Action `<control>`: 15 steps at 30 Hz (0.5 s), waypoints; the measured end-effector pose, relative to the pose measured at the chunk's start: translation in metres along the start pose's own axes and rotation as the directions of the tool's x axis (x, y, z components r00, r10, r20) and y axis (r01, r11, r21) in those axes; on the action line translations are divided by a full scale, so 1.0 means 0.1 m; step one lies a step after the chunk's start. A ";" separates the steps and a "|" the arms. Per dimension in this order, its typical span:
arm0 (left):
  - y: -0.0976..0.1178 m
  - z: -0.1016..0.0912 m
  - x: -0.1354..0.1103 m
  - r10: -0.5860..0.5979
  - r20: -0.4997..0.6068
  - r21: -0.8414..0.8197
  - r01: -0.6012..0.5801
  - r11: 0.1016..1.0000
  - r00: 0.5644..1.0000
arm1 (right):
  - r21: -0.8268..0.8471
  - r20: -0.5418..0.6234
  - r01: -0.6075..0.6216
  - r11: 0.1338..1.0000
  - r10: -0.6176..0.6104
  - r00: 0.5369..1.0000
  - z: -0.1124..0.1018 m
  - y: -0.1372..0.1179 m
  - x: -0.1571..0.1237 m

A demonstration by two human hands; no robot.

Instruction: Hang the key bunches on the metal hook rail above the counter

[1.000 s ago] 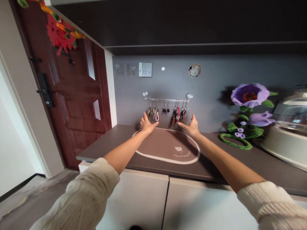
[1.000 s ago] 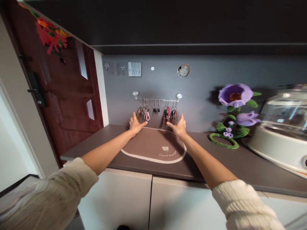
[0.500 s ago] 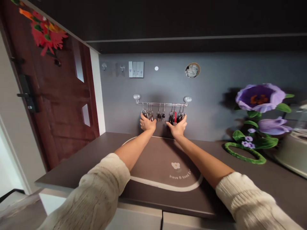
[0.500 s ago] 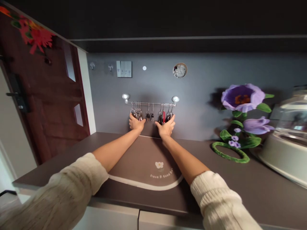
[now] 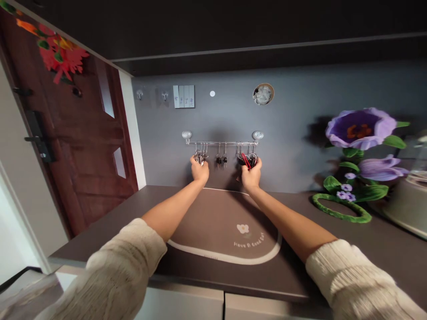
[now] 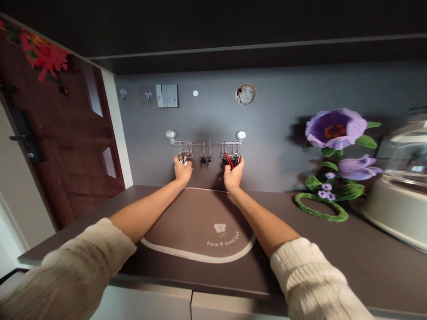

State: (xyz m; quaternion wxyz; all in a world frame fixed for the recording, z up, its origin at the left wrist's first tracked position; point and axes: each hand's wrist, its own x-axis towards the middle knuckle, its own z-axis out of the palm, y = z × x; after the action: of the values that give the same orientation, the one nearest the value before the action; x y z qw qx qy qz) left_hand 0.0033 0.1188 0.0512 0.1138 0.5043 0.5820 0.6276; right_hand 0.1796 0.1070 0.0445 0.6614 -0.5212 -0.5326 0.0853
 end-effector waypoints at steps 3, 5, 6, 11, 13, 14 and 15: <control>0.06 -0.07 0.01 0.019 -0.024 -0.043 -0.020 0.999 1.000 | -0.021 0.016 0.000 1.000 0.000 1.000 -0.04 -0.09 -0.01; 0.11 -0.11 0.02 0.032 -0.022 -0.037 -0.033 0.999 0.999 | 0.012 0.026 -0.008 1.000 0.007 1.000 -0.06 -0.17 -0.01; 0.14 -0.13 0.02 0.037 -0.022 -0.030 -0.038 0.999 0.999 | 0.034 0.030 -0.012 0.999 0.011 0.999 -0.07 -0.21 0.00; 0.31 -0.26 0.04 0.121 -0.033 -0.049 -0.123 0.991 0.992 | 0.057 0.010 -0.020 0.998 0.019 1.000 -0.11 -0.33 0.05; 0.38 -0.30 0.07 0.160 -0.017 -0.071 -0.161 0.984 0.987 | 0.060 -0.017 -0.013 0.998 0.014 1.000 -0.12 -0.35 0.08; 0.41 -0.32 0.09 0.172 -0.004 -0.077 -0.172 0.982 0.985 | 0.066 -0.034 -0.004 0.998 0.007 0.999 -0.12 -0.36 0.10; 0.44 -0.33 0.11 0.180 0.010 -0.080 -0.178 0.981 0.984 | 0.073 -0.049 0.008 0.997 -0.004 0.999 -0.12 -0.38 0.11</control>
State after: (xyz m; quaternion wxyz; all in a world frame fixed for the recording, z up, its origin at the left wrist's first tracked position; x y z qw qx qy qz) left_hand -0.0077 0.0935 0.0999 0.0819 0.5551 0.5080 0.6535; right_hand 0.1771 0.0909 0.0823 0.6933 -0.4969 -0.5142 0.0900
